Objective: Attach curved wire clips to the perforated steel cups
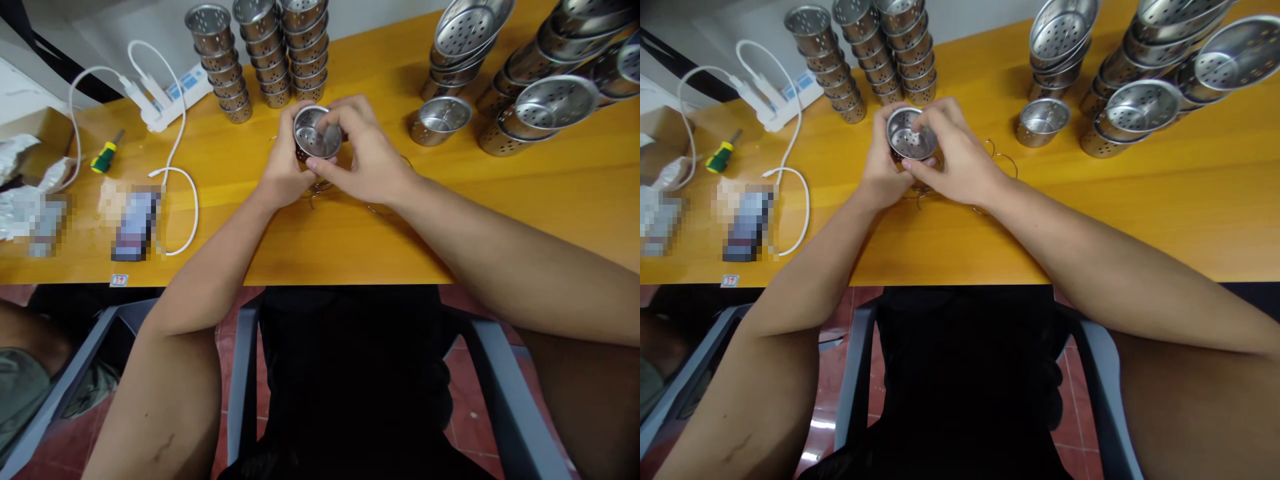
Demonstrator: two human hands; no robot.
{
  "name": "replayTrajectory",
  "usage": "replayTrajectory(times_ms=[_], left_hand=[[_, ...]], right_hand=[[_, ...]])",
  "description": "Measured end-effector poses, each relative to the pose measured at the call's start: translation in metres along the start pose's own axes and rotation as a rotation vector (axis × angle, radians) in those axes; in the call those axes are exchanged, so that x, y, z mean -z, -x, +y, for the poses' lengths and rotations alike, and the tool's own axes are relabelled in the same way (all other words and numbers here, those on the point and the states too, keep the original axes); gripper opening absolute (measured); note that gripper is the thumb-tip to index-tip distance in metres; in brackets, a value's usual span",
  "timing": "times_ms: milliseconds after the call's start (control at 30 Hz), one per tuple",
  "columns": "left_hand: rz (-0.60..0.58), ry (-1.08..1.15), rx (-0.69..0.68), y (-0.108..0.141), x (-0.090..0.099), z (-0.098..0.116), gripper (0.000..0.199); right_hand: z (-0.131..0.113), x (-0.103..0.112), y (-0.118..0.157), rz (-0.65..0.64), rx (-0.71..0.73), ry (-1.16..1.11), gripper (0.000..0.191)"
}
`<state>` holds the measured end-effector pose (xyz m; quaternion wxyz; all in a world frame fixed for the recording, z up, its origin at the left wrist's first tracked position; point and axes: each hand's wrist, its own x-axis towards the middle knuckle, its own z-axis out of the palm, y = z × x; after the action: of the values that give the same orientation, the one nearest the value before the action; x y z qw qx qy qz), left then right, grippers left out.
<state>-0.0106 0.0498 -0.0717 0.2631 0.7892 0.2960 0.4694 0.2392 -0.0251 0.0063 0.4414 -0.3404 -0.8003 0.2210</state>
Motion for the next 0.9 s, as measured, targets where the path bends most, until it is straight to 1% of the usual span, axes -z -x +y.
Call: replayTrajectory(times_ms=[67, 133, 167, 233, 333, 400, 433, 500, 567, 633, 667, 733, 800, 900], left_hand=[[-0.031, 0.007, 0.001, 0.001, 0.0, -0.005, 0.111], [-0.061, 0.022, -0.03, 0.003, -0.001, -0.009, 0.113], [-0.071, 0.03, -0.052, 0.003, -0.001, -0.01, 0.113], [-0.089, 0.028, -0.057, 0.005, -0.004, -0.009, 0.114], [-0.102, 0.006, 0.033, 0.007, -0.006, 0.0, 0.117], [-0.097, 0.022, 0.071, 0.007, -0.006, 0.009, 0.118], [-0.091, 0.029, 0.085, 0.007, -0.005, 0.013, 0.117], [-0.09, 0.011, 0.13, 0.007, -0.002, 0.02, 0.112], [-0.111, -0.039, 0.176, 0.008, 0.0, 0.024, 0.106], [-0.143, -0.076, 0.195, 0.009, 0.001, 0.024, 0.101], [-0.152, -0.081, 0.195, 0.009, 0.001, 0.023, 0.098], [-0.156, -0.072, 0.192, 0.01, 0.0, 0.02, 0.096], [-0.146, -0.065, 0.197, 0.009, -0.001, 0.018, 0.093], [-0.139, -0.074, 0.205, 0.009, -0.002, 0.017, 0.091]], right_hand=[[-0.005, 0.003, -0.001, 0.015, 0.003, 0.013, 0.071], [-0.007, 0.006, -0.002, -0.012, 0.006, 0.017, 0.083], [-0.006, 0.008, -0.003, -0.035, 0.012, 0.017, 0.085], [-0.002, 0.014, -0.005, -0.087, 0.038, 0.035, 0.082], [0.005, 0.037, -0.011, -0.141, 0.073, 0.182, 0.079], [0.003, 0.059, -0.015, -0.125, 0.04, 0.356, 0.08], [0.0, 0.071, -0.017, -0.106, -0.008, 0.449, 0.08], [-0.01, 0.092, -0.021, -0.1, -0.172, 0.658, 0.083], [-0.017, 0.106, -0.022, -0.17, -0.387, 0.828, 0.09], [-0.018, 0.113, -0.021, -0.227, -0.541, 0.895, 0.091], [-0.015, 0.115, -0.02, -0.23, -0.573, 0.894, 0.088], [-0.01, 0.116, -0.02, -0.197, -0.573, 0.874, 0.085], [-0.008, 0.117, -0.021, -0.172, -0.605, 0.876, 0.089], [-0.02, 0.114, -0.026, -0.197, -0.735, 0.917, 0.098]])
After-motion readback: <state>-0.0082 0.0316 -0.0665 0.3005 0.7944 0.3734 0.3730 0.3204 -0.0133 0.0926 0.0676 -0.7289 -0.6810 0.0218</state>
